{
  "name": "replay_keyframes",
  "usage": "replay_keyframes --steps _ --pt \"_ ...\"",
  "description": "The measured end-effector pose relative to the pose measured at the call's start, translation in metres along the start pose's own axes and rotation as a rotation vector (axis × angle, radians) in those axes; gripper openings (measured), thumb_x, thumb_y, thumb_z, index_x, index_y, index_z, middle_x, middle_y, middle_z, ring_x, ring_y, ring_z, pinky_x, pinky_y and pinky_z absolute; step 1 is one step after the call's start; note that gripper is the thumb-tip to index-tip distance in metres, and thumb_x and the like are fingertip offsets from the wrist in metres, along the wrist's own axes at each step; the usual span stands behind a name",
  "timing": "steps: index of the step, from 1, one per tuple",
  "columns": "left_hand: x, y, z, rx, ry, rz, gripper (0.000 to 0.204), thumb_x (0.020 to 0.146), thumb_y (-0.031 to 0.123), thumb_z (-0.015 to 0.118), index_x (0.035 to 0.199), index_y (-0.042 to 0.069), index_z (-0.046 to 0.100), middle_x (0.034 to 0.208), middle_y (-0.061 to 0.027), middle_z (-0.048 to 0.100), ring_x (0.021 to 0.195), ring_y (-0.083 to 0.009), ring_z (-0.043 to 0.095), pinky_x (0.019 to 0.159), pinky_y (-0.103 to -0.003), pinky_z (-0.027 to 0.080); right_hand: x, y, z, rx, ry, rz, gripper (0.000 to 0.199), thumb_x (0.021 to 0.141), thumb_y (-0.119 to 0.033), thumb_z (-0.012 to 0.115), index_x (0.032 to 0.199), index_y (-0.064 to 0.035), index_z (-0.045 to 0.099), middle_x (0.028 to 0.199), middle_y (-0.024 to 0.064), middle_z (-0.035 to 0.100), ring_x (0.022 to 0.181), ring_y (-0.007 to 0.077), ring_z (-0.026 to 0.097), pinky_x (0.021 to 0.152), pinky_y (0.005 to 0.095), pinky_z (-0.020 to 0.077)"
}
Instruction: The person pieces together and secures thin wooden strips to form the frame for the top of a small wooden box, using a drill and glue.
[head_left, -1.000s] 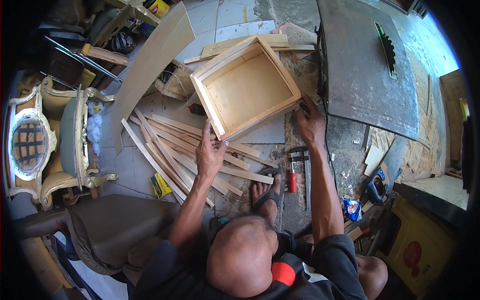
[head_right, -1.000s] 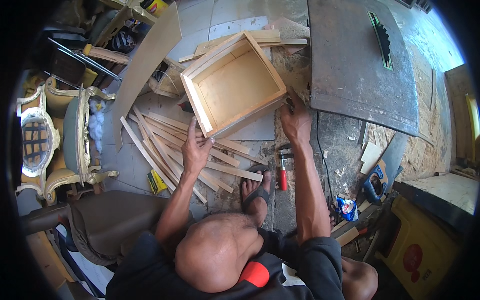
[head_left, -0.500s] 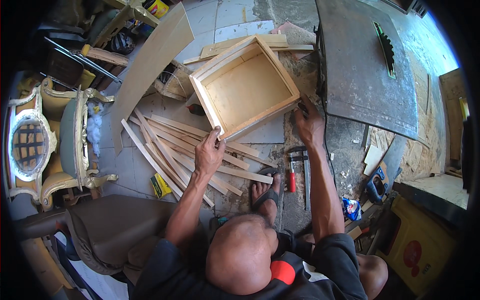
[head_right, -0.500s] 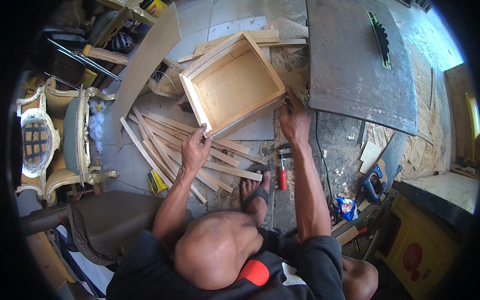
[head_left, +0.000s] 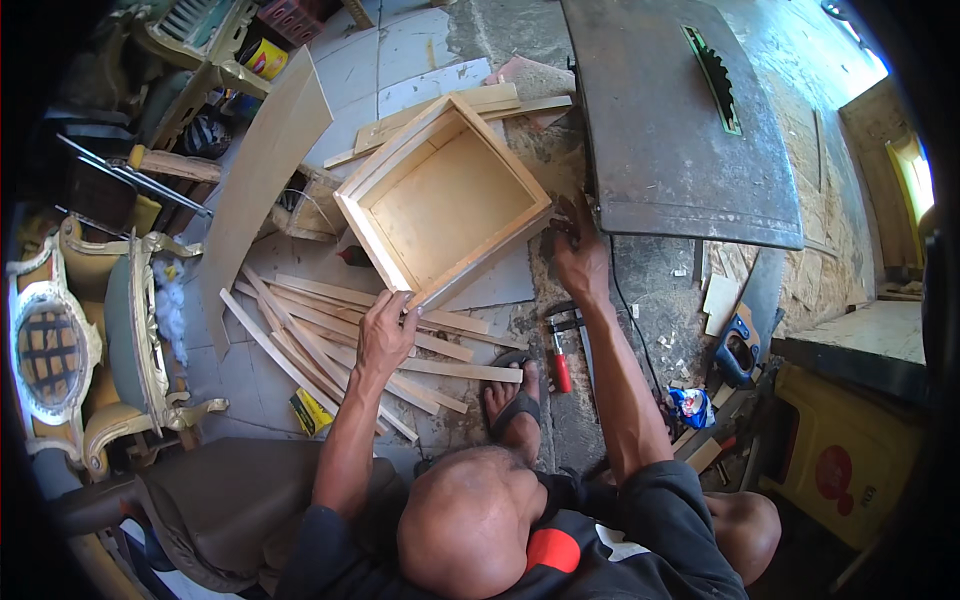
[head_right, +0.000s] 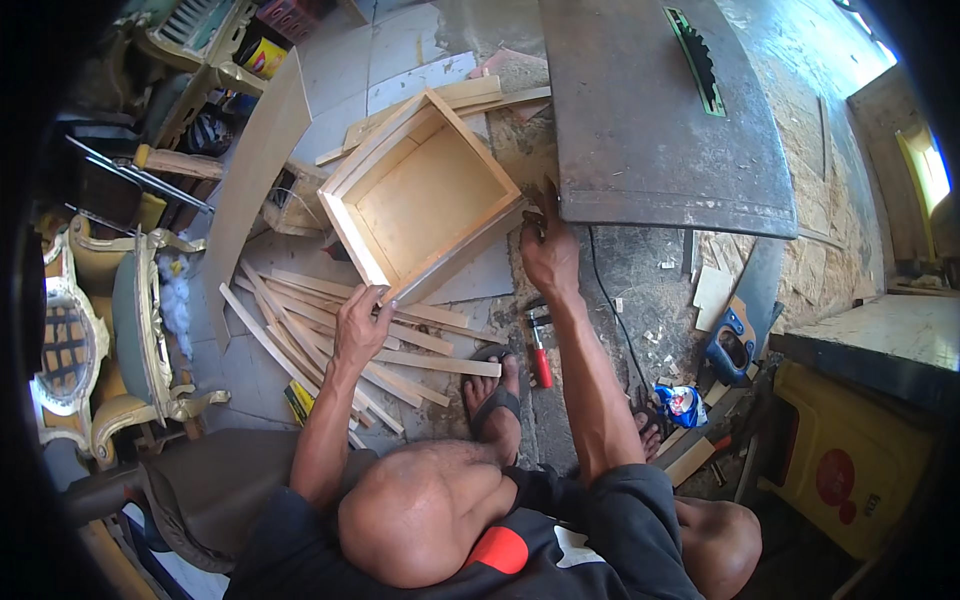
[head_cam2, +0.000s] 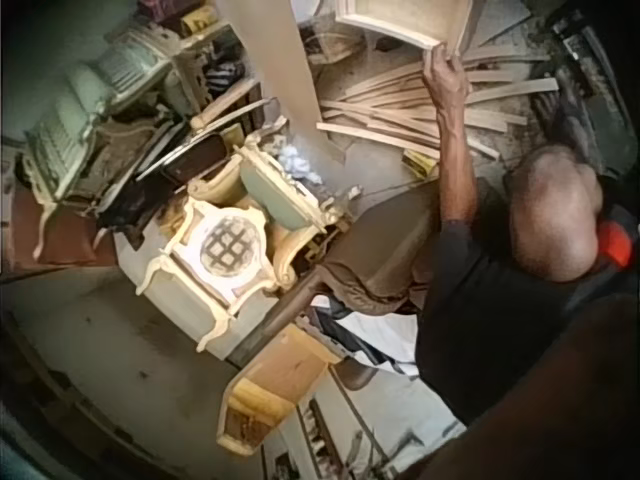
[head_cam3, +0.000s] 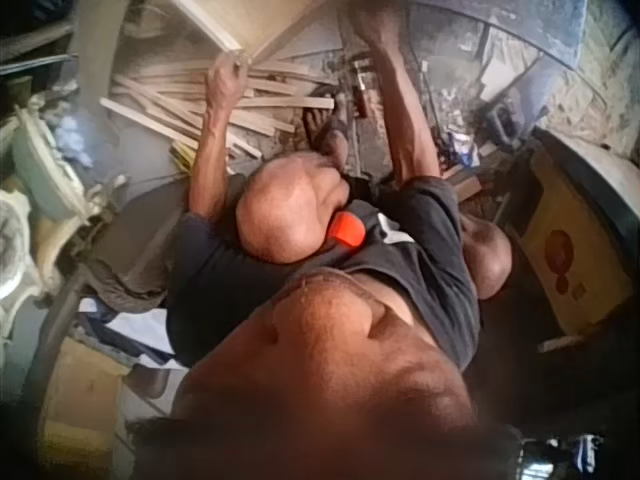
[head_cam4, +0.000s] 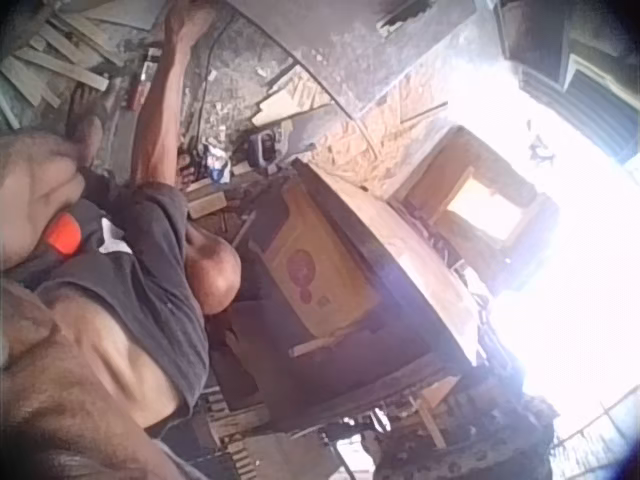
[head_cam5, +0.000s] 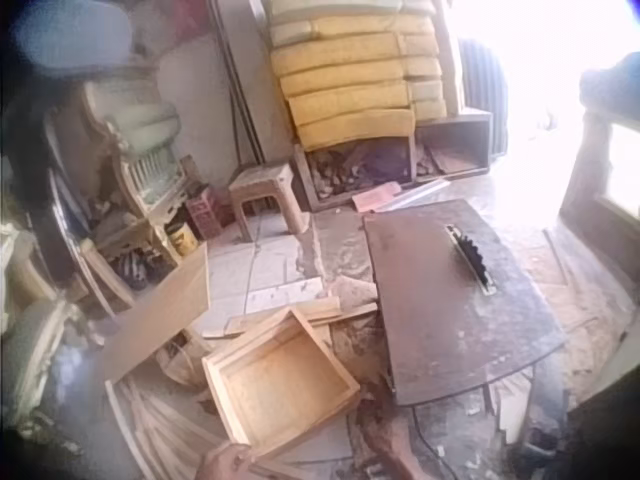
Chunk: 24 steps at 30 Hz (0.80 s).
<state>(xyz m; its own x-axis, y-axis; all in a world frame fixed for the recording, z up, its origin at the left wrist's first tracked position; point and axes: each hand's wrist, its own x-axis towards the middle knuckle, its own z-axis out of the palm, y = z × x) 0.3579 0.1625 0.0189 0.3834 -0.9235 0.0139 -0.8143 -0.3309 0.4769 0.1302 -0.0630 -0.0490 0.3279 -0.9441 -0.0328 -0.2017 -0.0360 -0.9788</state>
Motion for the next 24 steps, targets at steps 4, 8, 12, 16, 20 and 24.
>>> replay_keyframes --steps 4,8,12,16,20,24 --pt "0.001 0.003 0.005 0.01 0.0 -0.006 0.023 0.093 0.012 0.068 0.112 -0.001 0.069 0.102 -0.0217 0.067 0.094 -0.0441 0.067 0.082 -0.048 0.055 -0.003 0.003 0.0 0.083 -0.039 0.041 0.076 0.089 -0.013 0.054 0.162 -0.0104 0.033 0.15 0.0187 0.057 0.116 0.0283 0.07 0.096 0.0378 0.0554" --pt "-0.003 0.003 0.001 0.011 0.021 -0.003 0.025 0.093 0.012 0.068 0.115 -0.001 0.069 0.101 -0.0217 0.067 0.092 -0.0431 0.067 0.082 -0.047 0.055 -0.006 -0.001 0.003 0.022 -0.092 0.063 0.076 0.089 -0.013 0.054 0.161 -0.009 0.034 0.152 0.0211 0.054 0.119 0.0292 0.068 0.098 0.0392 0.0544" --pt "-0.007 0.022 -0.017 -0.001 0.032 0.006 0.025 0.093 0.012 0.069 0.115 0.0 0.069 0.098 -0.0204 0.069 0.091 -0.0412 0.068 0.082 -0.045 0.055 -0.008 -0.002 0.0 -0.033 -0.099 -0.021 0.075 0.088 -0.015 0.056 0.16 -0.0077 0.037 0.152 0.0227 0.054 0.129 0.0322 0.062 0.106 0.0402 0.0504" --pt "-0.005 0.056 -0.051 -0.03 0.048 0.052 0.026 0.091 0.012 0.074 0.114 0.001 0.07 0.094 -0.018 0.07 0.091 -0.0383 0.07 0.082 -0.044 0.056 -0.005 -0.014 -0.01 -0.053 -0.028 -0.137 0.072 0.091 -0.016 0.059 0.159 -0.008 0.038 0.142 0.0272 0.06 0.133 0.0379 0.059 0.104 0.0397 0.0516" --pt "-0.001 0.106 -0.102 -0.003 0.065 0.091 0.026 0.089 0.009 0.074 0.114 0.002 0.073 0.087 -0.0134 0.068 0.077 -0.0283 0.07 0.068 -0.038 0.057 -0.002 -0.025 -0.011 0.295 -0.07 0.066 0.071 0.093 -0.014 0.061 0.158 0.0006 0.036 0.139 0.0213 0.063 0.124 0.028 0.064 0.101 0.0349 0.0525" --pt "0.007 0.164 -0.132 0.096 0.068 0.361 0.029 0.084 0.01 0.078 0.111 0.0 0.075 0.082 -0.0103 0.064 0.065 -0.0211 0.063 0.06 -0.034 0.053 -0.011 -0.03 -0.025 0.379 -0.111 0.254 0.051 0.096 -0.015 0.061 0.14 0.0062 0.051 0.126 0.0175 0.066 0.102 0.022 0.069 0.089 0.034 0.0584"
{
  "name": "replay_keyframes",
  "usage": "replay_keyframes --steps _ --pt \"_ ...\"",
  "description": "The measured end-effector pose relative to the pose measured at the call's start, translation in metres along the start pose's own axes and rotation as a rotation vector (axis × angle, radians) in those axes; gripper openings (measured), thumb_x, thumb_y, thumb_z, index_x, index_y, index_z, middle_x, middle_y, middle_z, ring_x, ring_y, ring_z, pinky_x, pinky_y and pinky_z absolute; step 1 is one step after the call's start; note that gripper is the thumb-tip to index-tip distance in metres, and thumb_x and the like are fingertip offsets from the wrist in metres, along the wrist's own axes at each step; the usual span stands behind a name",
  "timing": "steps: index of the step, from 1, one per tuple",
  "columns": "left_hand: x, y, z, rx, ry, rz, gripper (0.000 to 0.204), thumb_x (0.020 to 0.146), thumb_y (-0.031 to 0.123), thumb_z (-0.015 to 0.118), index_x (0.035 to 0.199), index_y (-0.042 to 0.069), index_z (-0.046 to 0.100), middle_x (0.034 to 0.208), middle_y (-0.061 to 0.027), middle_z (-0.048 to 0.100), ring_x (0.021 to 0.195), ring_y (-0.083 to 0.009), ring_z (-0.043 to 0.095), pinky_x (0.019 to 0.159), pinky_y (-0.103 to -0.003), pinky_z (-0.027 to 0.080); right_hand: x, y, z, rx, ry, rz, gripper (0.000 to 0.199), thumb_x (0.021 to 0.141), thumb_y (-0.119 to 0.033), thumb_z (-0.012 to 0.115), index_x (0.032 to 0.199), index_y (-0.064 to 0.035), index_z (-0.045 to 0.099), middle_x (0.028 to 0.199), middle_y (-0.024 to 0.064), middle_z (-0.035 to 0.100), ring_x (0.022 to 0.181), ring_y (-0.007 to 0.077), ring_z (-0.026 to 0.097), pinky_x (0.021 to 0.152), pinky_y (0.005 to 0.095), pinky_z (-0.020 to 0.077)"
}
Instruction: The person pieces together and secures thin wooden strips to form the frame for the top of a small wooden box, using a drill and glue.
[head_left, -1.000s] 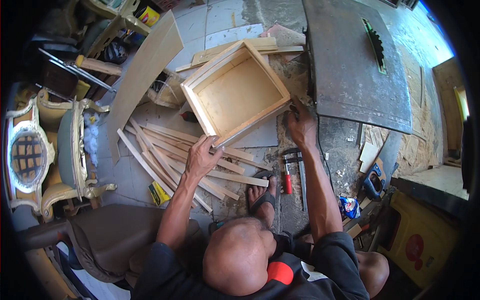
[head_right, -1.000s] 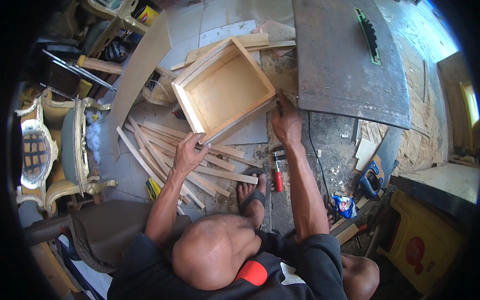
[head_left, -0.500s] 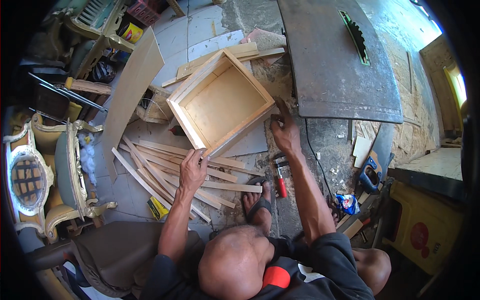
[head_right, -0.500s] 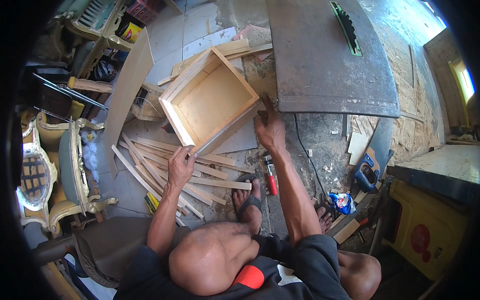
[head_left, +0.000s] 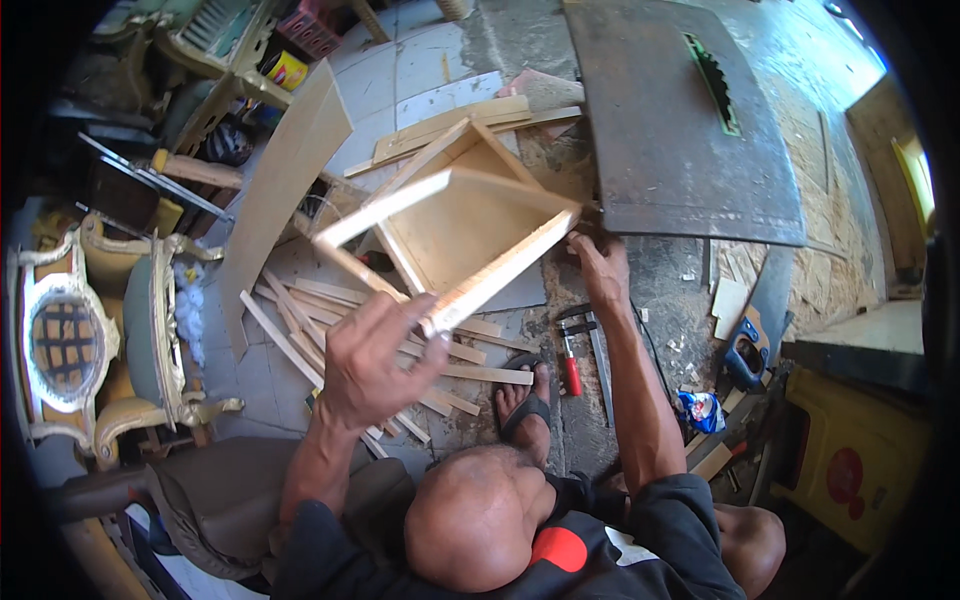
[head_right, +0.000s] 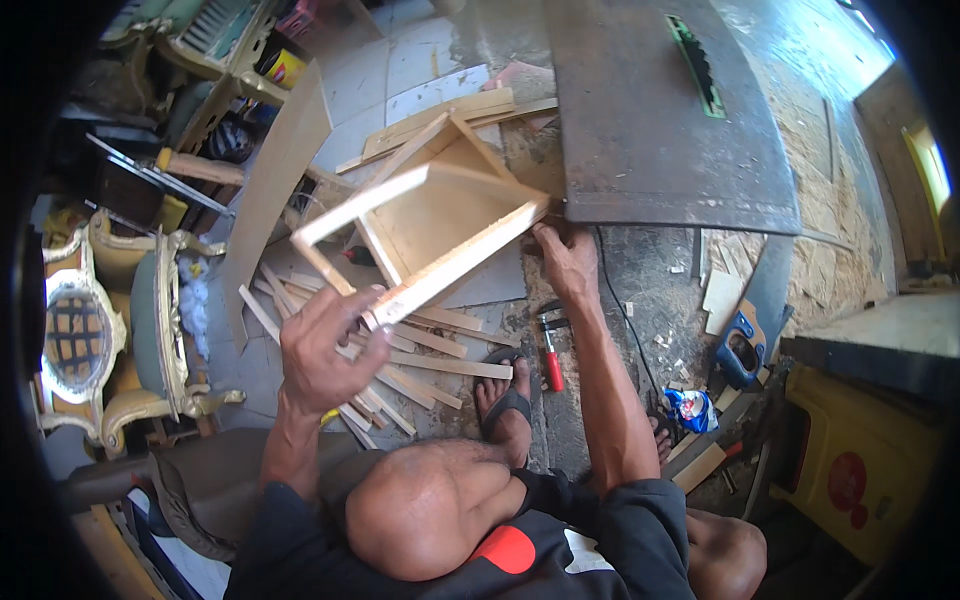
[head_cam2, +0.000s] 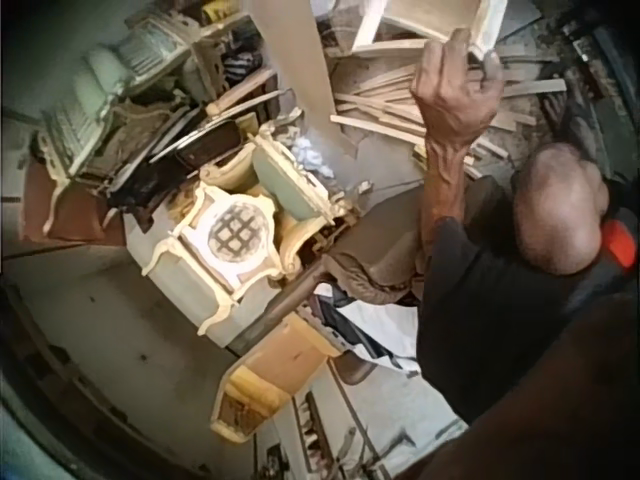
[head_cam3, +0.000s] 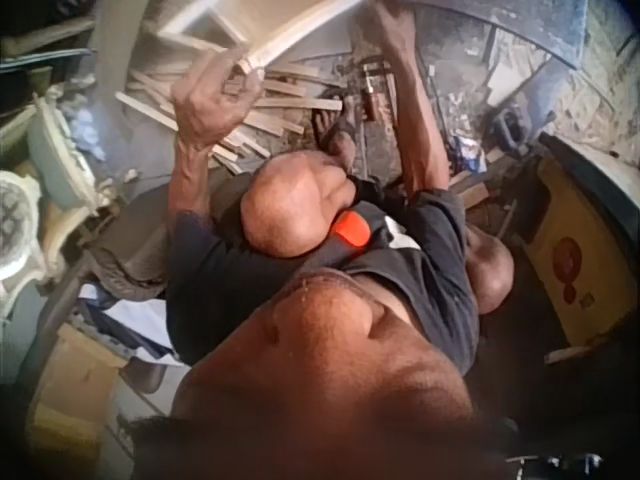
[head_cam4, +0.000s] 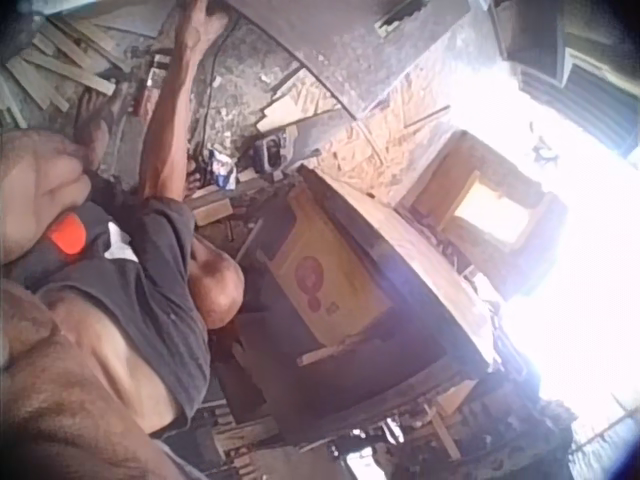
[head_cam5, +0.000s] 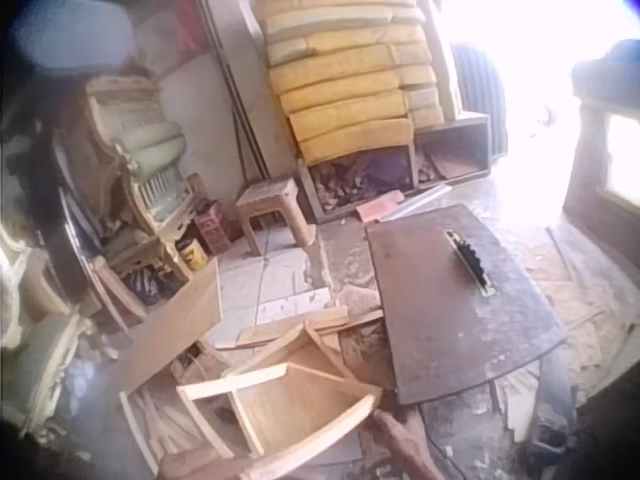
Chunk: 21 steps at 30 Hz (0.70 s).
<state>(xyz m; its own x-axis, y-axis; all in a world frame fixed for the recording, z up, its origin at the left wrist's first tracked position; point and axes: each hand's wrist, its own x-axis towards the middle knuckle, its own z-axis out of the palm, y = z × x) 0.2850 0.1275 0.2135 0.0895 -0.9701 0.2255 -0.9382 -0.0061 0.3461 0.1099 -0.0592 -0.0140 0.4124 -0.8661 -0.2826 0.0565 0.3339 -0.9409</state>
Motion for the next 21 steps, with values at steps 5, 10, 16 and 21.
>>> replay_keyframes --steps 5,10,16,21 --pt "0.034 0.051 0.03 0.025 -0.095 0.552 0.051 0.081 0.026 0.085 0.116 -0.007 0.069 0.072 -0.004 0.05 0.06 -0.0203 0.054 0.056 -0.037 0.046 -0.026 0.028 -0.032 0.093 0.059 0.127 0.05 0.091 -0.018 0.061 0.134 0.0076 0.059 0.112 0.0157 0.072 0.095 0.0234 0.071 0.089 0.0361 0.0567" --pt "0.058 0.1 0.062 0.126 -0.078 0.789 0.044 0.085 0.032 0.079 0.109 -0.003 0.07 0.075 -0.0037 0.049 0.068 -0.0211 0.053 0.062 -0.038 0.043 -0.051 0.055 -0.075 -0.092 0.043 0.227 0.044 0.093 -0.024 0.062 0.122 0.0076 0.067 0.104 0.0168 0.075 0.093 0.023 0.073 0.085 0.0362 0.0568" --pt "0.087 0.147 0.117 0.061 -0.015 0.817 0.045 0.086 0.046 0.071 0.102 0.004 0.068 0.091 -0.004 0.056 0.082 -0.0229 0.06 0.071 -0.04 0.05 -0.078 0.073 -0.105 0.024 0.132 0.135 0.049 0.089 -0.034 0.064 0.119 0.0045 0.07 0.099 0.0208 0.076 0.094 0.0299 0.074 0.084 0.0405 0.0569" --pt "0.089 0.173 0.139 0.131 -0.272 0.967 0.047 0.09 0.045 0.068 0.104 0.001 0.067 0.096 -0.0094 0.059 0.084 -0.0217 0.064 0.071 -0.033 0.056 -0.09 0.084 -0.121 -0.007 0.183 0.154 0.045 0.088 -0.032 0.064 0.116 0.003 0.072 0.1 0.0226 0.076 0.096 0.0337 0.074 0.084 0.0427 0.0572"
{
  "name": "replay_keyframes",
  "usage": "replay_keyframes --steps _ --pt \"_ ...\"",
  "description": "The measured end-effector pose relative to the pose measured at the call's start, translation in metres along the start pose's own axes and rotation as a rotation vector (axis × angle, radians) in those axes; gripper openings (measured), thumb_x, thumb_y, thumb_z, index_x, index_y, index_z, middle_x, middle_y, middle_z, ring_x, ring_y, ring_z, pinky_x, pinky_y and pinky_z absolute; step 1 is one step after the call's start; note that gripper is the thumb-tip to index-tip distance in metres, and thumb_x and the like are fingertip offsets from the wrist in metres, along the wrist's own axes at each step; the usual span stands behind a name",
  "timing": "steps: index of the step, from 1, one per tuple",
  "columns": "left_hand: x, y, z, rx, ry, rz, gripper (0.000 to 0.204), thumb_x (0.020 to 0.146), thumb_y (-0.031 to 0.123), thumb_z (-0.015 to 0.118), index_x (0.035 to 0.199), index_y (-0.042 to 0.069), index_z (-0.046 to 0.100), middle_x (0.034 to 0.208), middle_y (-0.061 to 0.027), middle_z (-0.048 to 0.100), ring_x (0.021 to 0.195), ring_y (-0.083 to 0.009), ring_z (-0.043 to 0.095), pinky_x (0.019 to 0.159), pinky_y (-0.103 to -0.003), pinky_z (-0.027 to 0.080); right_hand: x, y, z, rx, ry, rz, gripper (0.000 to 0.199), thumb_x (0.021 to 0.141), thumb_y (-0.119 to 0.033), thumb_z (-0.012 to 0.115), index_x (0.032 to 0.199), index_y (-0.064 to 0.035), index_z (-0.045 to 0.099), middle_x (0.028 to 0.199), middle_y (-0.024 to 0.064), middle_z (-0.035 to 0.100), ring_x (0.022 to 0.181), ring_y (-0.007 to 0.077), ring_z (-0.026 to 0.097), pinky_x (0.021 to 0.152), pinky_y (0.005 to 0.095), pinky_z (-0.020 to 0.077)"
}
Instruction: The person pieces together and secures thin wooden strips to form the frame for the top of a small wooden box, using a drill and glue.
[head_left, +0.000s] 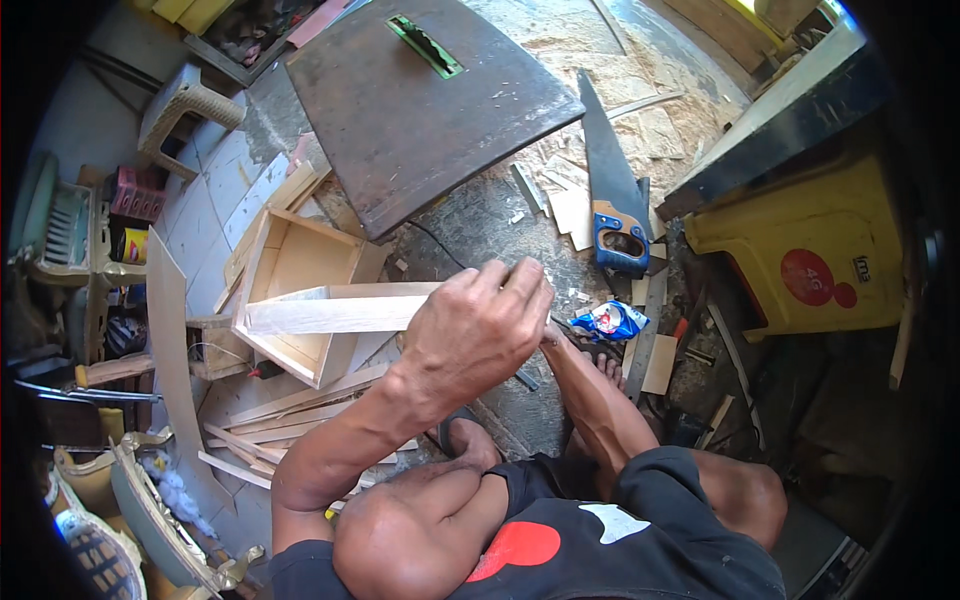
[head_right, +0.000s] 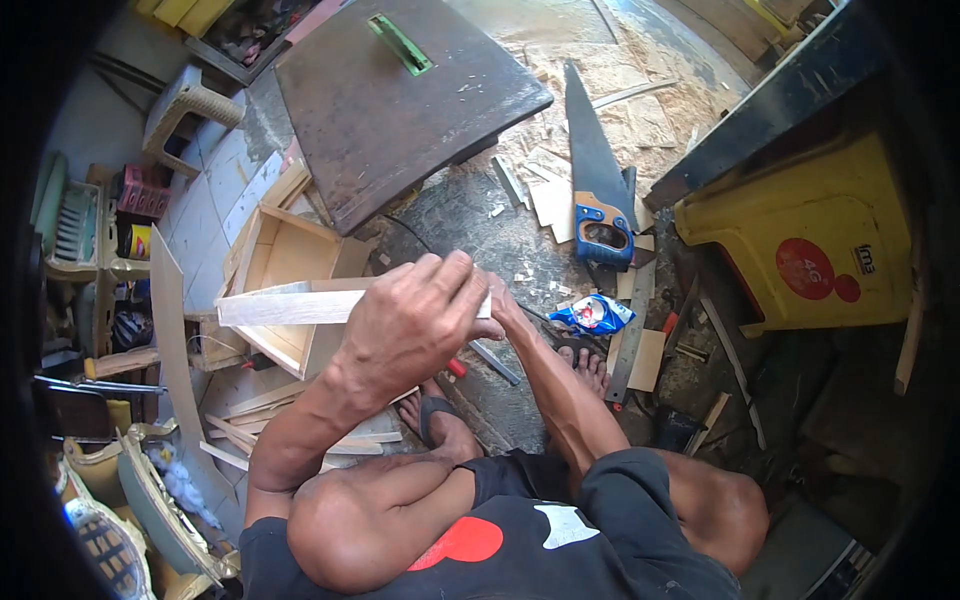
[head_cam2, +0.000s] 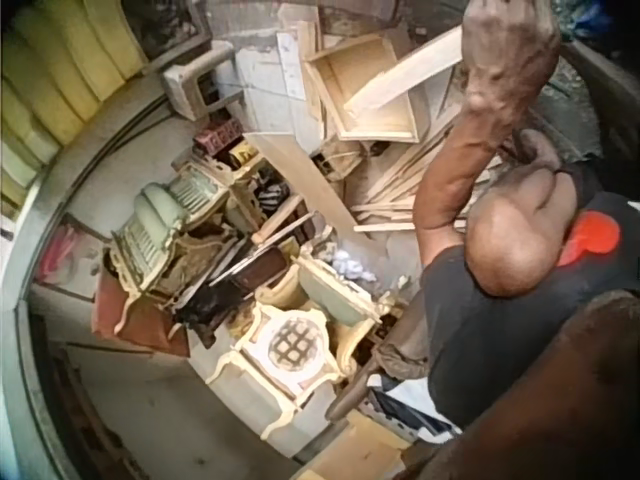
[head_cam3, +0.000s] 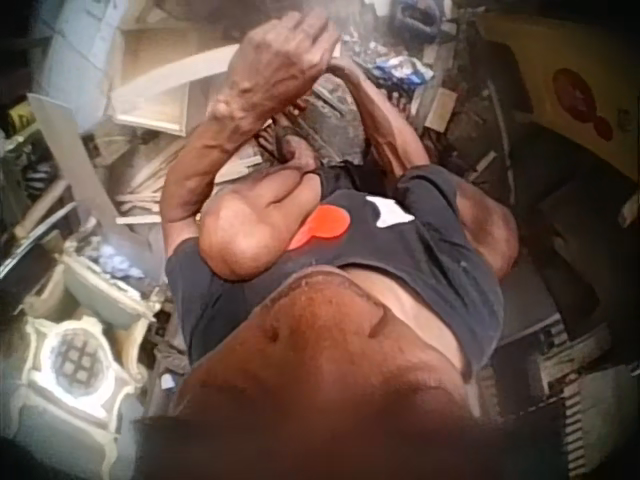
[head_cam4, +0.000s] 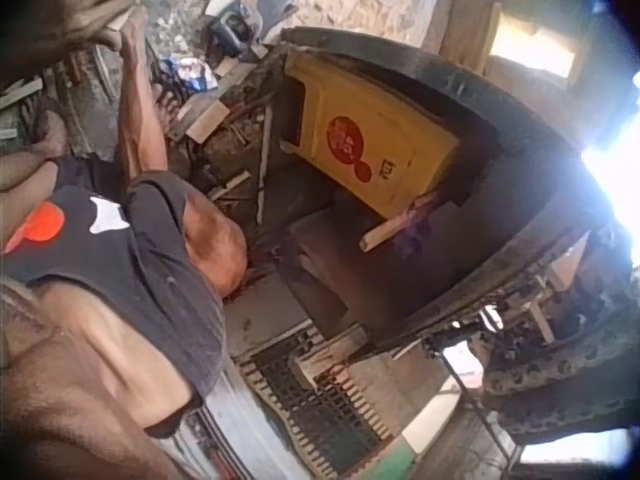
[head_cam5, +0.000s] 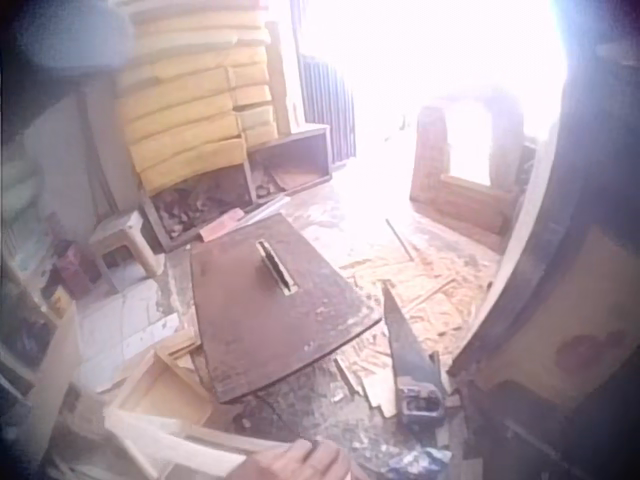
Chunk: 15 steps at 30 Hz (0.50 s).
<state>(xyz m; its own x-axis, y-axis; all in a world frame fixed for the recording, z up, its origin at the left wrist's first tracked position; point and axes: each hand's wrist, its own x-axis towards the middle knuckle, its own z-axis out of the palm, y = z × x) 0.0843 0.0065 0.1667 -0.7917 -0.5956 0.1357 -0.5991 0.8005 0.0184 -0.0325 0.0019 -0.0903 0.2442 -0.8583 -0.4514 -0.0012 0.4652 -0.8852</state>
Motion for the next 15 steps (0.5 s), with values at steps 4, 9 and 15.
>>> replay_keyframes --steps 4,9,15 --pt "0.015 0.003 0.008 -0.127 0.037 -0.015 0.042 0.089 0.038 0.071 0.104 -0.001 0.066 0.095 -0.0112 0.059 0.085 -0.0246 0.064 0.074 -0.036 0.057 0.005 0.004 -0.012 -0.036 0.018 -0.005 0.042 0.087 -0.03 0.064 0.113 0.0017 0.073 0.1 0.0241 0.075 0.098 0.0367 0.073 0.084 0.0445 0.0574" --pt "0.048 0.016 0.015 -0.157 0.088 0.031 0.04 0.087 0.032 0.076 0.105 -0.003 0.066 0.094 -0.0126 0.058 0.087 -0.0269 0.064 0.075 -0.037 0.057 0.013 0.012 -0.073 -0.358 0.002 -0.051 0.039 0.086 -0.029 0.064 0.11 0.0002 0.074 0.1 0.026 0.074 0.1 0.0404 0.073 0.084 0.0467 0.0577" --pt "0.086 0.035 0.049 -0.285 0.096 0.095 0.041 0.085 0.033 0.079 0.102 -0.002 0.069 0.095 -0.0114 0.06 0.088 -0.027 0.065 0.075 -0.037 0.056 -0.075 -0.081 -0.238 -1.476 -0.45 -0.021 0.029 0.084 -0.019 0.061 0.101 0.0007 0.074 0.093 0.0264 0.074 0.093 0.0435 0.073 0.082 0.0497 0.0583"
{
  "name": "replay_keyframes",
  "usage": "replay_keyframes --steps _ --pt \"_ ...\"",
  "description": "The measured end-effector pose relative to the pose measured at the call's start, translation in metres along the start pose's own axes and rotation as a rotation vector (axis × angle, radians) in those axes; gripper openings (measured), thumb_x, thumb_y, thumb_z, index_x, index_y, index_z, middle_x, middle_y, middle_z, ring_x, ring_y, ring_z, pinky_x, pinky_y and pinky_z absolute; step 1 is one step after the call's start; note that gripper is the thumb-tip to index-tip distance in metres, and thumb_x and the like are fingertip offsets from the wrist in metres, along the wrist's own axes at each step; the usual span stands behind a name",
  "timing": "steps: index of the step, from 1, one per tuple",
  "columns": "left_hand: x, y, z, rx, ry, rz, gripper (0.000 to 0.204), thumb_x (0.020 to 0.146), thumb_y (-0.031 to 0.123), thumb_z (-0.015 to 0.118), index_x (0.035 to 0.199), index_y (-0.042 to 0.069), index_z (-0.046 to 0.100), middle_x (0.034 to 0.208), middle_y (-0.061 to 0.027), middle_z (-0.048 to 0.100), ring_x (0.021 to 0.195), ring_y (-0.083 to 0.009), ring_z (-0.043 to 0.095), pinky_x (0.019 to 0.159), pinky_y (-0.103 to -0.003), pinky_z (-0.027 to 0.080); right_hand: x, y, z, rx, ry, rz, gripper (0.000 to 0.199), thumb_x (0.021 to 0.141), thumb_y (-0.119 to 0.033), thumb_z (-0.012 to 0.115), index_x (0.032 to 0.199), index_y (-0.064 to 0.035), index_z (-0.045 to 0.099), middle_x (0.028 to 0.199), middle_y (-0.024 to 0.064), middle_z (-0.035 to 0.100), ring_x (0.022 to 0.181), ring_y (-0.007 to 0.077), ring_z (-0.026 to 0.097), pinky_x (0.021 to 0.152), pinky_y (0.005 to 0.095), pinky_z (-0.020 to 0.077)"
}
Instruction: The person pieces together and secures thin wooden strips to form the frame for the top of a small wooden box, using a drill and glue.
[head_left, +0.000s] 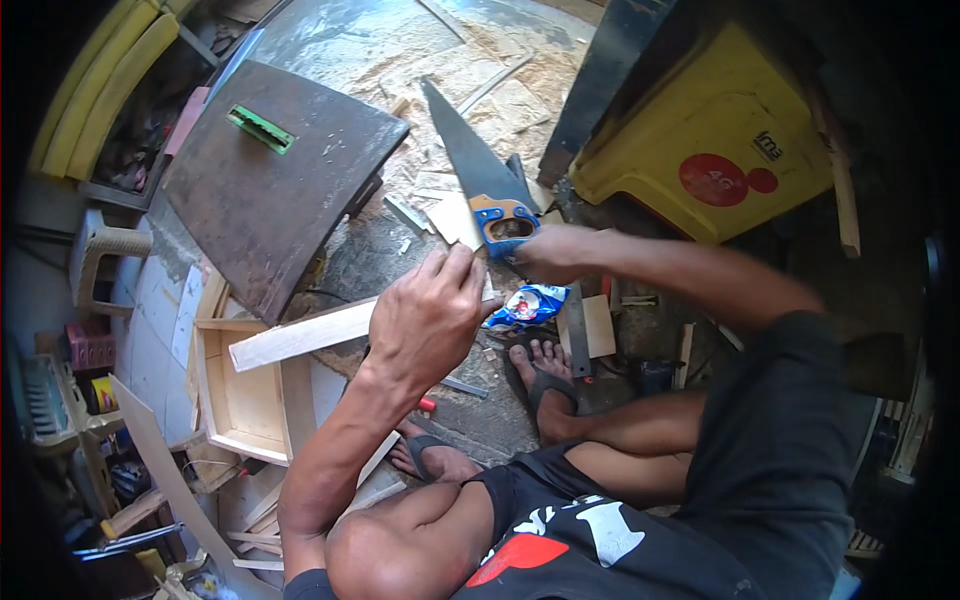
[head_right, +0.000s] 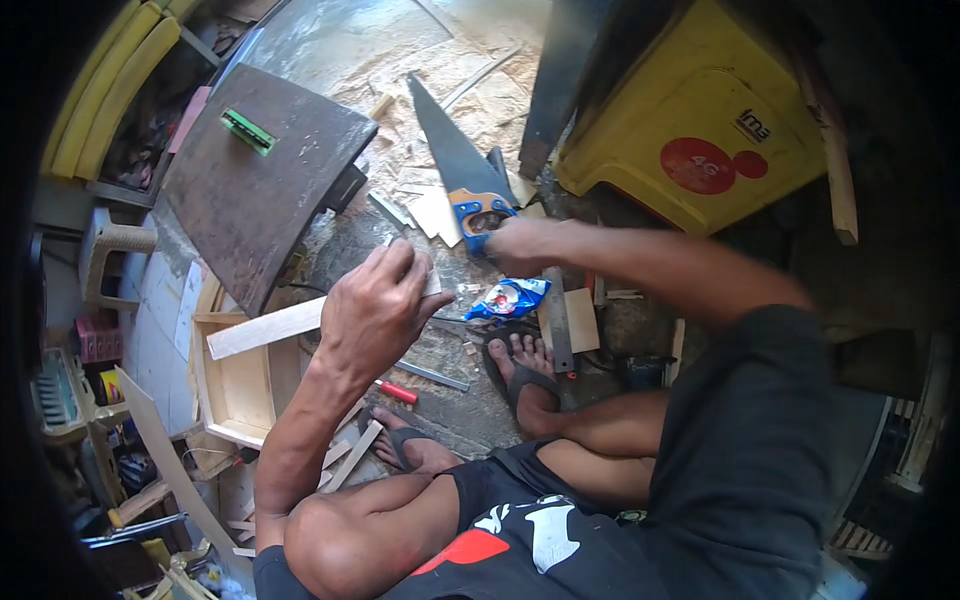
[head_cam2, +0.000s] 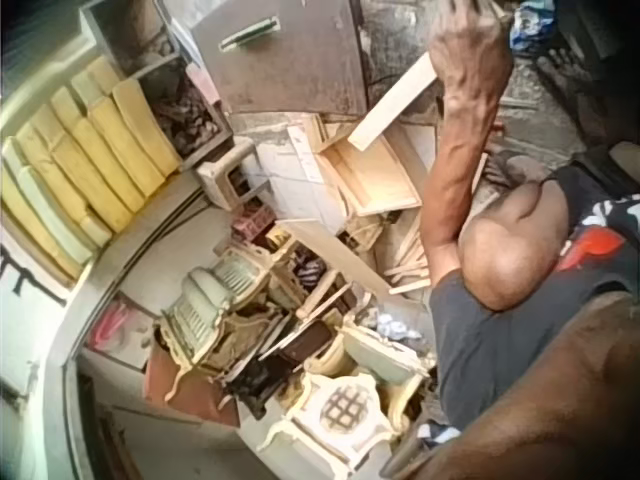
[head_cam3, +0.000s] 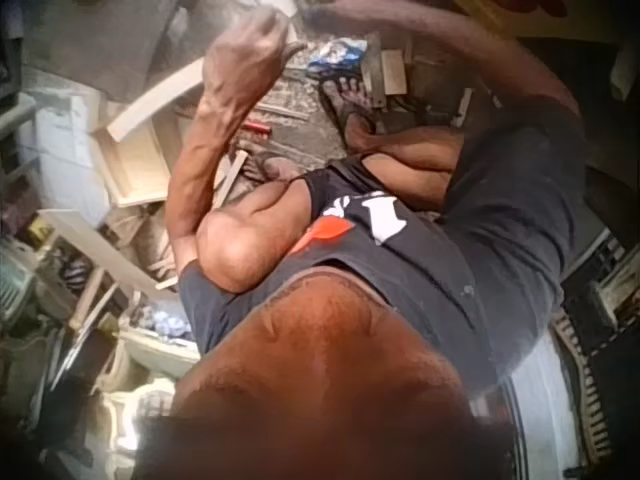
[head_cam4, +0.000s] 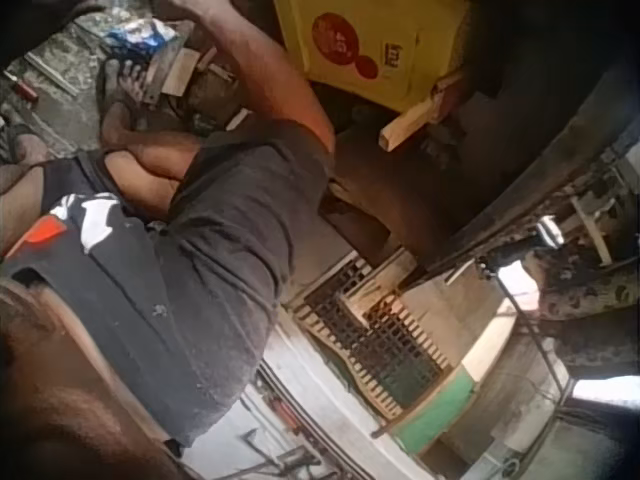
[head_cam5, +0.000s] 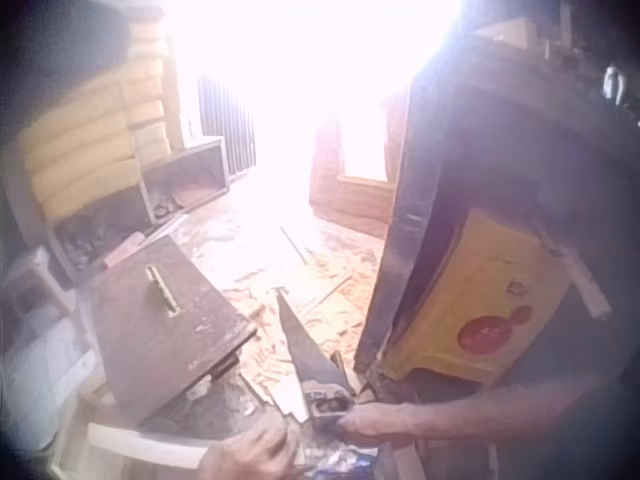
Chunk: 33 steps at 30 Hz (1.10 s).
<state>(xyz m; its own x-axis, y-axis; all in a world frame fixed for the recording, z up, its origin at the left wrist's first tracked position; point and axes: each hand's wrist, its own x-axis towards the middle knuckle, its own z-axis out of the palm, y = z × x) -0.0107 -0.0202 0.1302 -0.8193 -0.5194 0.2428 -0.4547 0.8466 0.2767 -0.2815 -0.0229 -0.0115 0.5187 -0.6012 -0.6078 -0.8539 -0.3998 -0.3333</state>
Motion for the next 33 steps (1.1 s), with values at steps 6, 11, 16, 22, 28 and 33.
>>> replay_keyframes --steps 6,11,16,22,28,33 --pt "0.007 -0.019 0.021 0.011 -0.01 -0.045 0.042 0.086 0.035 0.078 0.103 -0.003 0.07 0.097 -0.011 0.063 0.091 -0.0265 0.066 0.077 -0.036 0.058 -0.178 -0.012 0.02 0.359 0.355 0.515 0.025 0.09 -0.018 0.061 0.098 0.004 0.069 0.1 0.029 0.071 0.098 0.0453 0.07 0.084 0.0534 0.0548" --pt "0.01 -0.017 0.022 -0.015 0.008 -0.034 0.044 0.084 0.038 0.08 0.104 0.001 0.07 0.095 -0.0102 0.065 0.085 -0.0267 0.065 0.073 -0.037 0.055 -0.209 -0.077 0.214 0.708 0.429 0.937 0.034 0.091 -0.024 0.066 0.108 0.0054 0.064 0.098 0.0314 0.068 0.1 0.0504 0.065 0.091 0.0543 0.0513" --pt "-0.003 -0.022 0.017 0.068 0.011 -0.048 0.047 0.08 0.046 0.082 0.107 0.007 0.073 0.091 -0.0052 0.066 0.081 -0.0244 0.064 0.073 -0.038 0.049 -0.194 -0.156 0.312 0.971 0.36 1.271 0.086 0.092 -0.047 0.075 0.162 -0.0213 0.032 0.161 0.0213 0.041 0.143 0.0375 0.046 0.115 0.0438 0.042" --pt "-0.006 -0.015 0.011 0.157 -0.027 -0.15 0.051 0.08 0.052 0.079 0.111 0.013 0.073 0.082 -0.0025 0.065 0.076 -0.0217 0.064 0.072 -0.038 0.046 -0.191 -0.157 0.333 0.528 0.79 1.307 0.057 0.087 -0.026 0.073 0.137 -0.0063 0.054 0.12 0.0263 0.065 0.114 0.0408 0.063 0.097 0.0495 0.0514" --pt "-0.008 -0.024 0.009 0.085 0.022 -0.159 0.048 0.08 0.053 0.079 0.106 0.013 0.073 0.076 -0.0038 0.064 0.067 -0.023 0.064 0.06 -0.037 0.045 -0.205 -0.118 0.309 0.659 0.92 1.335 0.061 0.078 -0.021 0.074 0.129 0.0054 0.055 0.111 0.0318 0.066 0.109 0.051 0.062 0.098 0.0541 0.0481" --pt "-0.013 -0.025 0.011 0.032 0.039 -0.163 0.048 0.083 0.054 0.076 0.102 0.01 0.074 0.081 -0.0035 0.069 0.074 -0.0216 0.068 0.066 -0.036 0.049 -0.231 -0.078 0.237 1.126 0.768 1.327 0.05 0.078 -0.023 0.072 0.118 0.005 0.062 0.096 0.0193 0.07 0.085 0.034 0.07 0.077 0.0461 0.0532"
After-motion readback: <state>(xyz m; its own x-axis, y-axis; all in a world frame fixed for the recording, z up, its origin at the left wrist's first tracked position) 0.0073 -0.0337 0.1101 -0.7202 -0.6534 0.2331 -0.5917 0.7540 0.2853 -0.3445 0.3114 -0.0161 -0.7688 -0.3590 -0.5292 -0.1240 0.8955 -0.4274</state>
